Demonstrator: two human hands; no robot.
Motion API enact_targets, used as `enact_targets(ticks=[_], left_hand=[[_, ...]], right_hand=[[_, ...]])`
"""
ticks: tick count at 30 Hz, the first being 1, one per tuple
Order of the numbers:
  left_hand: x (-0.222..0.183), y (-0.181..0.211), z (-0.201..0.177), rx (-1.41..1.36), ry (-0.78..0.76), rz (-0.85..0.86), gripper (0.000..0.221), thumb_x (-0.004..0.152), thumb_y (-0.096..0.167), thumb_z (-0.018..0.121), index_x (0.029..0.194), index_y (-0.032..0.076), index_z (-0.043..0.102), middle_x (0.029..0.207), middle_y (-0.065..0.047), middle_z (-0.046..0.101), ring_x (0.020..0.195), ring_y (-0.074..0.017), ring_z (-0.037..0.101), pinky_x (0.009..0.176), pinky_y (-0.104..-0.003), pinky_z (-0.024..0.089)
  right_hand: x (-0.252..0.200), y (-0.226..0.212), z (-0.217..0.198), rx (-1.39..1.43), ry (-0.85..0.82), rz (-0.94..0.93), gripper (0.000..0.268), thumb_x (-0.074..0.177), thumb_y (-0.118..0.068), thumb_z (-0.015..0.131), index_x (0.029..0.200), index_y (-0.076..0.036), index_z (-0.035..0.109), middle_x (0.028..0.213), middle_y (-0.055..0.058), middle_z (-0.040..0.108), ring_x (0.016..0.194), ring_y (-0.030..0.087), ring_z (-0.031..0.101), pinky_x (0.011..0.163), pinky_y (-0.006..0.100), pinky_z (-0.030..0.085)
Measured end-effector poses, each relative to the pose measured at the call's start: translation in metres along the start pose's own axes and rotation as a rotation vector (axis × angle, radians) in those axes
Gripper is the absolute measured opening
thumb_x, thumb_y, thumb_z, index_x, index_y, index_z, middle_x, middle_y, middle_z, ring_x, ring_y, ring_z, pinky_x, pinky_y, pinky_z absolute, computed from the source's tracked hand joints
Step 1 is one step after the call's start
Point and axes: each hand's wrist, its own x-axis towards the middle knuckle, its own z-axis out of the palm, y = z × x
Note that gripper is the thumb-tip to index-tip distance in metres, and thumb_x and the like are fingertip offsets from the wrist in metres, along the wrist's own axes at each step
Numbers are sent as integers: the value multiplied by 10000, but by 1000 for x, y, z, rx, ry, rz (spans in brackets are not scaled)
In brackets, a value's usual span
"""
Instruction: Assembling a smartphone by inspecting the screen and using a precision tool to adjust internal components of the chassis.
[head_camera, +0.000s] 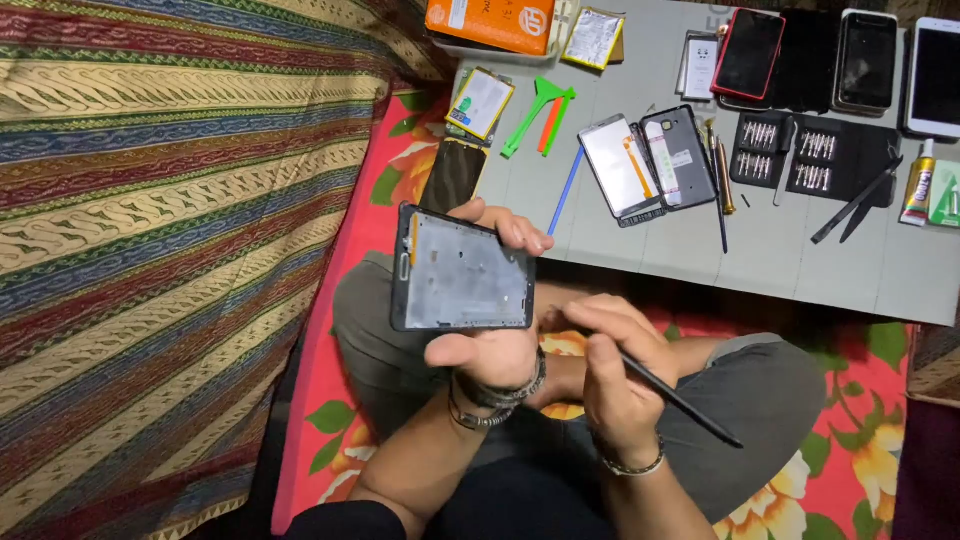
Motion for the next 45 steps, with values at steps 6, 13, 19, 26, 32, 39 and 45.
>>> enact_targets(ticks=[6, 13, 19, 26, 32, 39, 45], left_hand=[[-1, 1, 8, 76, 39, 20, 971, 790, 806, 546, 1286, -25, 465, 1075, -102, 536, 980, -198, 509, 918, -348, 471], [3, 4, 11, 155, 2, 53, 915, 787, 819, 516, 1147, -21, 492, 1069, -93, 518, 971, -185, 527, 910, -328, 493], [6, -1, 6, 207, -42, 96, 958, 795, 847, 392, 1197, -17, 493, 1085, -93, 507, 957, -199, 533, 903, -357, 509], [10, -1, 2, 172, -113, 31, 951, 814, 842, 395, 1283, 19, 483, 1104, -72, 498, 990, -192, 519, 941, -361, 491], [12, 2, 9, 139, -86, -7, 938, 809, 840, 403, 1222, 1, 481, 1083, -79, 512, 976, -186, 529, 933, -348, 487], [9, 3, 7, -4, -70, -111, 968, 760, 836, 474, 1239, -5, 482, 1054, -73, 553, 992, -182, 543, 954, -338, 472], [16, 0, 0, -25, -70, -111, 946, 765, 829, 486, 1210, -7, 490, 1030, -85, 558, 957, -191, 556, 911, -348, 495]], right_hand=[[-8, 7, -4, -50, -8, 71, 174, 889, -41, 584, 1040, 24, 639, 1068, 165, 700, 964, 240, 686, 919, 338, 580], [0, -1, 2, -138, -8, 40, 165, 854, -32, 600, 989, 37, 664, 1025, 157, 717, 919, 229, 680, 872, 315, 570], [12, -9, 2, -221, -96, -24, 163, 806, -48, 616, 925, 42, 681, 969, 181, 722, 840, 233, 671, 801, 314, 552], [20, -10, 0, -281, -130, -37, 137, 834, -36, 606, 912, 52, 677, 905, 178, 716, 769, 217, 648, 726, 287, 534], [24, -13, 3, -328, -99, -108, 122, 827, -14, 617, 907, 63, 668, 902, 182, 719, 740, 217, 633, 691, 283, 519], [26, -10, 0, -385, -100, -139, 124, 833, -1, 611, 913, 69, 673, 892, 188, 710, 774, 231, 662, 722, 289, 561], [27, -13, 0, -362, -186, -86, 140, 808, -60, 613, 880, 37, 683, 826, 139, 717, 702, 209, 645, 679, 283, 548]])
